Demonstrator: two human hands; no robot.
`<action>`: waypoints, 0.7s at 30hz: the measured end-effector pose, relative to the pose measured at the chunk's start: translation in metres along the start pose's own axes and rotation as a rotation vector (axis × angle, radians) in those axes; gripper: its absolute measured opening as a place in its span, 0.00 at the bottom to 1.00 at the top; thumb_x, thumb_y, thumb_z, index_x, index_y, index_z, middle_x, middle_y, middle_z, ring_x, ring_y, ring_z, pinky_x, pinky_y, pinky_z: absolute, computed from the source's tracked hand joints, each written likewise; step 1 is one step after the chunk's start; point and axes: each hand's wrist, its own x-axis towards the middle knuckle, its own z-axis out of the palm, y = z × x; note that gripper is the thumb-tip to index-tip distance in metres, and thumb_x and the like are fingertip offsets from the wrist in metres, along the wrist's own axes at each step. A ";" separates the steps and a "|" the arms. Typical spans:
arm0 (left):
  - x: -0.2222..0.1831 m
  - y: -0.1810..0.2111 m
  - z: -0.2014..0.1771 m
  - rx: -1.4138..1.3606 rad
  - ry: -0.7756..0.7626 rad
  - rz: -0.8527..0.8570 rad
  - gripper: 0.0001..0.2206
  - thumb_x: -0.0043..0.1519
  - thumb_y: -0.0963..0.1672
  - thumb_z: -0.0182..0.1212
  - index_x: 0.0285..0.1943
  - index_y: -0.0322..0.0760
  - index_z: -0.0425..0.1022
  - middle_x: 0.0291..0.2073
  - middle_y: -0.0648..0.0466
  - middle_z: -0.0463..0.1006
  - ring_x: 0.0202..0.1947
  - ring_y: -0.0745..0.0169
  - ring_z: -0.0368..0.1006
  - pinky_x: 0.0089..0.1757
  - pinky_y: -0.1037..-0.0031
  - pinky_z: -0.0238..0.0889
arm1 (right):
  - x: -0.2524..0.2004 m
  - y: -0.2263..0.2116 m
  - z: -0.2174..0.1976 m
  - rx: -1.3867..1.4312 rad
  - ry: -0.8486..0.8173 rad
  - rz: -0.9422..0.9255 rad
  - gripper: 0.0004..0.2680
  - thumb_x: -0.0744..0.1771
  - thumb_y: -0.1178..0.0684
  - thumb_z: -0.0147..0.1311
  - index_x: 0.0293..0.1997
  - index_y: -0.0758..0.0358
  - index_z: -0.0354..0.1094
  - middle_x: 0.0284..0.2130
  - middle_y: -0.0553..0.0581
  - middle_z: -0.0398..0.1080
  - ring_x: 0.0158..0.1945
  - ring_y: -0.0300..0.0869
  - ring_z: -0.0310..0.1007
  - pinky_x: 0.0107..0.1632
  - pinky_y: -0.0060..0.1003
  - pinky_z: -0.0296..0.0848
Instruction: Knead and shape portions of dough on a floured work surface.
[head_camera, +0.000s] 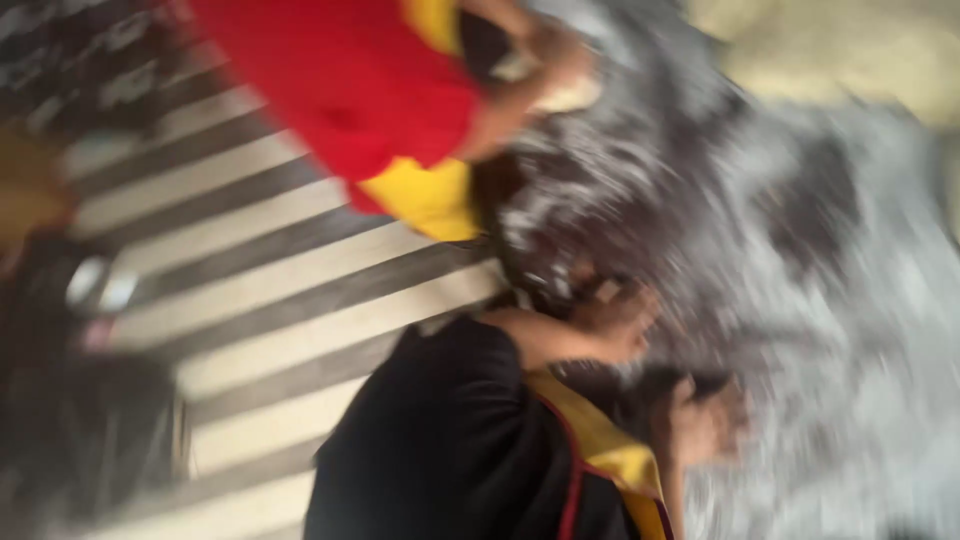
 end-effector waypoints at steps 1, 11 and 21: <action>-0.003 0.006 -0.005 0.067 -0.005 0.033 0.33 0.64 0.55 0.46 0.77 0.38 0.54 0.79 0.46 0.43 0.79 0.48 0.36 0.69 0.52 0.37 | -0.005 0.006 0.003 -0.001 0.094 -0.006 0.32 0.67 0.23 0.34 0.81 0.40 0.39 0.80 0.51 0.35 0.80 0.65 0.26 0.70 0.80 0.27; -0.013 0.017 -0.029 0.150 -0.065 0.028 0.34 0.65 0.57 0.42 0.79 0.41 0.50 0.80 0.50 0.42 0.80 0.54 0.34 0.72 0.55 0.29 | 0.028 0.006 0.013 -0.031 0.189 -0.115 0.32 0.68 0.24 0.33 0.82 0.45 0.40 0.80 0.53 0.36 0.80 0.65 0.27 0.69 0.82 0.27; -0.011 0.018 -0.030 0.176 -0.121 0.038 0.35 0.66 0.57 0.40 0.80 0.41 0.45 0.80 0.49 0.37 0.79 0.54 0.32 0.71 0.55 0.28 | 0.021 0.006 0.009 -0.044 0.163 -0.015 0.33 0.67 0.25 0.35 0.81 0.48 0.41 0.79 0.54 0.37 0.79 0.67 0.27 0.68 0.82 0.27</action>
